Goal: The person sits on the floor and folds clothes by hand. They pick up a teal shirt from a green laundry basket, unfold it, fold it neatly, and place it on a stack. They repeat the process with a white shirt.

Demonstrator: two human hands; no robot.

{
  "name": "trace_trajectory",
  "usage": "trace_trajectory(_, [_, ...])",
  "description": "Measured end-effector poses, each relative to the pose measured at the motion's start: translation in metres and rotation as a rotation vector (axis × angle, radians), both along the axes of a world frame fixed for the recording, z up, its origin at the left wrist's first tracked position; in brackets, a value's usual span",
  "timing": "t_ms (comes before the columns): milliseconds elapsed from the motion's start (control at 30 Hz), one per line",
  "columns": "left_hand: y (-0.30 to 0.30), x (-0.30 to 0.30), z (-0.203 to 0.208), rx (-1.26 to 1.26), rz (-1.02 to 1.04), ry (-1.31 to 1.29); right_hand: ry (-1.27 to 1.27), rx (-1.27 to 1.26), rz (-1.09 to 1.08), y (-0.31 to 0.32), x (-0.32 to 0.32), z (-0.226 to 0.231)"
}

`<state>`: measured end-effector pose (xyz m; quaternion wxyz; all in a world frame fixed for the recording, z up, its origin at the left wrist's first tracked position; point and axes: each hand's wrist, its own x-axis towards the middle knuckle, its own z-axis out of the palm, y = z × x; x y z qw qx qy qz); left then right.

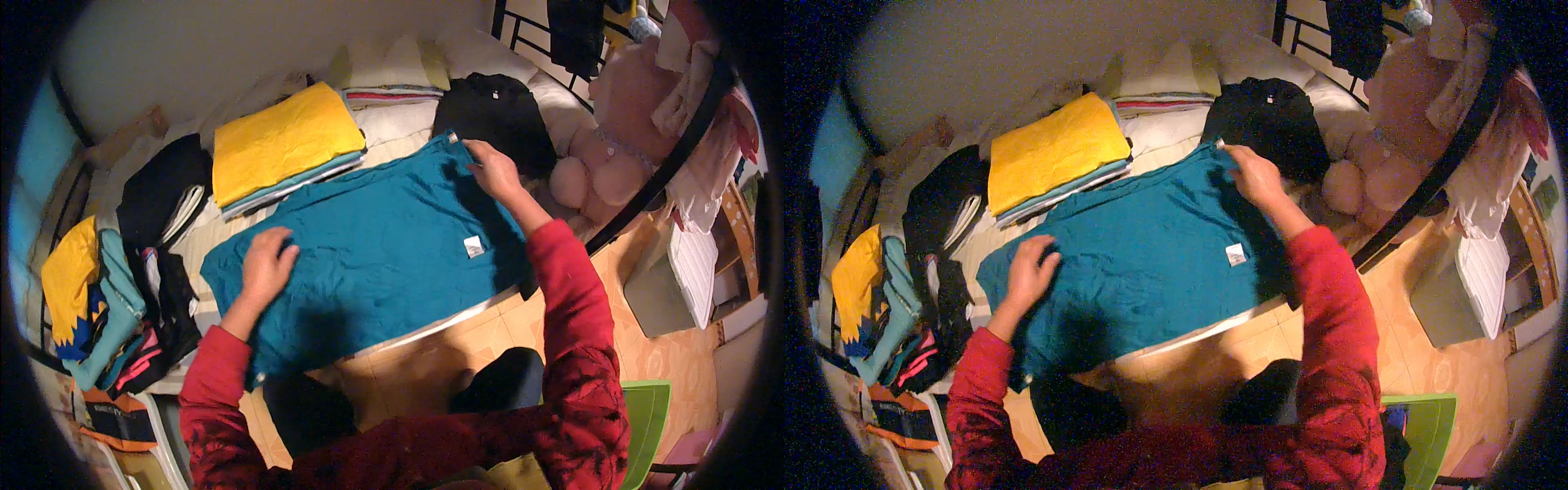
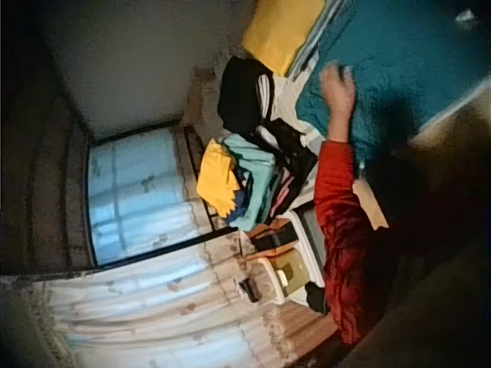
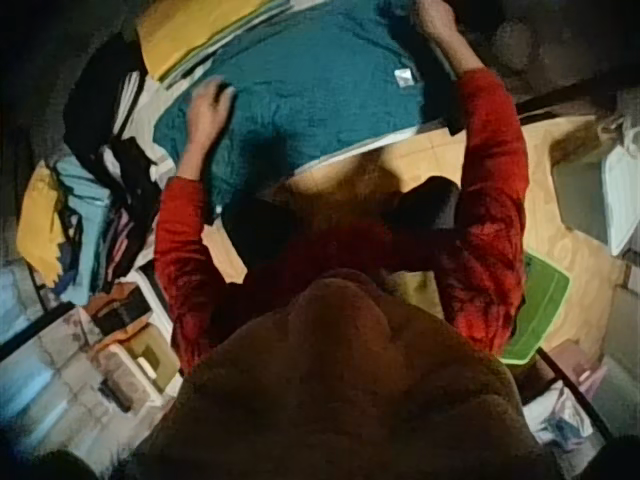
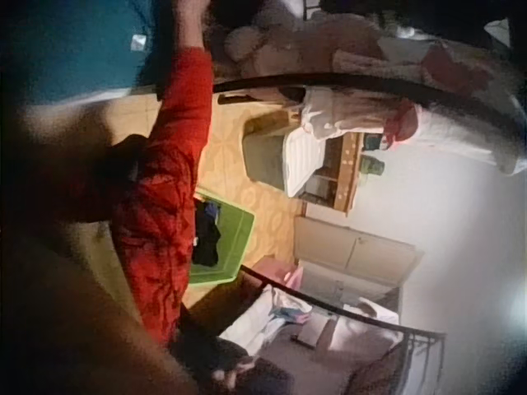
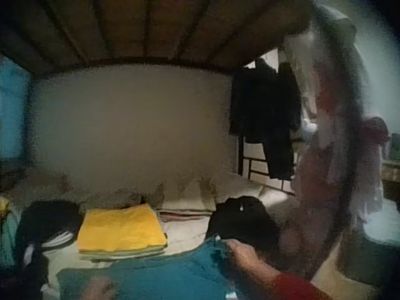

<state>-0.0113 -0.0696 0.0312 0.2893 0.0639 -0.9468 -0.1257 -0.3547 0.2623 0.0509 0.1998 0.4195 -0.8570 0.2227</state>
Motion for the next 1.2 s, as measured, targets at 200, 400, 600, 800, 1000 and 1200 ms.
trace_trajectory(200, [-0.090,-0.026,-0.006,-0.076,0.319,-0.160,-0.080,0.294,0.013,-0.082,-0.071,-0.005])
trace_trajectory(400, [-0.124,-0.031,-0.029,-0.139,0.262,-0.240,0.054,0.509,-0.025,-0.108,-0.092,-0.022])
trace_trajectory(600, [-0.131,-0.042,-0.040,-0.268,0.219,-0.164,0.145,0.208,-0.039,-0.112,-0.104,-0.024])
trace_trajectory(800, [-0.124,-0.044,-0.043,-0.276,0.373,-0.105,0.040,0.013,-0.005,-0.119,-0.114,-0.020])
trace_trajectory(1000, [-0.112,-0.042,-0.035,-0.148,0.283,-0.054,-0.213,-0.072,-0.124,-0.068,-0.099,-0.013])
trace_trajectory(1200, [-0.093,-0.057,-0.027,-0.250,0.156,0.076,-0.335,0.165,-0.401,-0.013,-0.051,-0.019])
